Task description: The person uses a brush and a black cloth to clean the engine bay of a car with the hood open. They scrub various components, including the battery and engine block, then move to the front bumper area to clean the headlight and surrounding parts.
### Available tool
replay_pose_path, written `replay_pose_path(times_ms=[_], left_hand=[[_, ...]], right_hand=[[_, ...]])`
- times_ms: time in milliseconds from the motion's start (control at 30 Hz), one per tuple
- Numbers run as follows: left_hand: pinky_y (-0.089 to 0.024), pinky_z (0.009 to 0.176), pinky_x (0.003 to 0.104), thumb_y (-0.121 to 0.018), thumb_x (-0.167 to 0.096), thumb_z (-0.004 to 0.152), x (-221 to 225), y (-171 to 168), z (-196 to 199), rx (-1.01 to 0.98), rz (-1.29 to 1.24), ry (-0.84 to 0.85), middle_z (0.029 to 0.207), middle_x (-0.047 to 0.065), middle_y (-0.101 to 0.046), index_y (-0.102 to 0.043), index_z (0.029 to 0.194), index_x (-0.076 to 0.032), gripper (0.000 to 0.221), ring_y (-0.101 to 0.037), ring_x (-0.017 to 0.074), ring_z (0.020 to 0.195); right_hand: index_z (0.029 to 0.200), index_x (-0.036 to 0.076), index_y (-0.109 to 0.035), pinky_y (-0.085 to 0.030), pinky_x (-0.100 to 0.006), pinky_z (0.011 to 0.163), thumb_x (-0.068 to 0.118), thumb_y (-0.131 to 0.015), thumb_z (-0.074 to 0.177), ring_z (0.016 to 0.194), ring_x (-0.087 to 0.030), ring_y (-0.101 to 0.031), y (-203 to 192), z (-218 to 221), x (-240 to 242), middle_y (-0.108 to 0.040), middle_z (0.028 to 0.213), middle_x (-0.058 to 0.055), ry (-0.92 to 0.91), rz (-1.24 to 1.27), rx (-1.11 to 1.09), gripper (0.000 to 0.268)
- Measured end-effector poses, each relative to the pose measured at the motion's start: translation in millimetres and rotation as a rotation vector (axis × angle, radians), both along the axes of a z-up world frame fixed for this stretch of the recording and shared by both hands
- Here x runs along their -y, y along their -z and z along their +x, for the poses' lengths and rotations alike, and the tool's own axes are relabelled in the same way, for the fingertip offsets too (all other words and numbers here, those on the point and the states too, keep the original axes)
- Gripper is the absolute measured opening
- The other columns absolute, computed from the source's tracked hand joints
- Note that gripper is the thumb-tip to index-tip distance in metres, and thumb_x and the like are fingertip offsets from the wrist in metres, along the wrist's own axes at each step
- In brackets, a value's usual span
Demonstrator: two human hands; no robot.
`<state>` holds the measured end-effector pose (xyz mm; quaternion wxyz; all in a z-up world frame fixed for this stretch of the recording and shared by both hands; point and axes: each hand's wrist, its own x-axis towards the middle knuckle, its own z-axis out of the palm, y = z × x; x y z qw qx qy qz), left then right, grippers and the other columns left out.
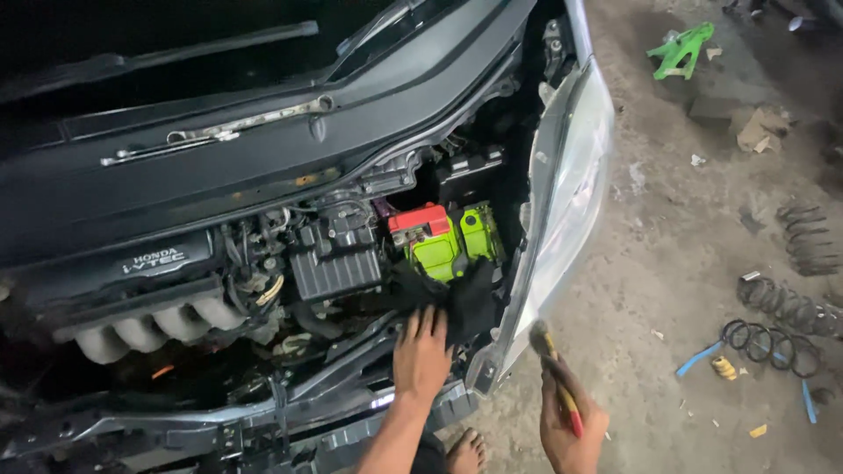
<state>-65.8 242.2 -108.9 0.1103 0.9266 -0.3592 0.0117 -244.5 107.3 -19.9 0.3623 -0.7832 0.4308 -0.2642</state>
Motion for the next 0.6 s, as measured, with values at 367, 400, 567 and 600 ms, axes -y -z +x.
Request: replay_pose_path(times_ms=[367,400,567,600], left_hand=[[-0.053,0.062,0.042,-0.062,-0.017,0.088,6.6,-17.6,9.6,0.206,0.068,0.005,0.106,0.009,-0.055,-0.068,0.113,-0.030,0.029,-0.059,0.0325,0.087],[-0.053,0.061,0.041,-0.063,-0.019,0.089,-8.3,-22.5,17.1,0.207,0.092,-0.065,0.102,0.008,-0.054,-0.070,0.108,-0.032,0.024,-0.058,0.0320,0.084],[-0.053,0.075,0.047,-0.069,-0.029,0.087,37.8,-2.3,-14.2,0.091,-0.013,-0.063,0.116,0.014,-0.053,-0.064,0.124,-0.021,0.038,-0.055,0.0414,0.101],[-0.054,0.088,0.049,-0.077,-0.034,0.079,51.2,4.6,-15.8,-0.001,-0.040,-0.010,0.130,0.019,-0.052,-0.056,0.145,-0.013,0.073,-0.054,0.0473,0.116]], right_hand=[[0.115,0.023,-0.079,-0.058,-0.027,0.081,0.027,-0.065,0.094,0.100,-0.013,-0.079,-19.0,-13.0,8.7,-0.082,0.110,-0.003,0.036,0.140,-0.186,0.025],[0.112,0.024,-0.080,-0.058,-0.025,0.078,0.027,-0.067,0.093,0.098,-0.012,-0.078,-15.5,-15.7,12.8,-0.080,0.117,-0.001,0.024,0.085,-0.172,0.023],[0.113,0.014,-0.080,-0.056,-0.025,0.086,0.022,-0.069,0.093,0.096,-0.012,-0.078,-14.8,-12.4,13.3,-0.082,0.108,-0.006,0.103,0.236,-0.068,0.023],[0.113,0.014,-0.080,-0.057,-0.025,0.087,0.023,-0.069,0.093,0.095,-0.014,-0.079,-13.7,-6.2,11.9,-0.083,0.107,-0.008,0.123,0.277,-0.058,0.024]])
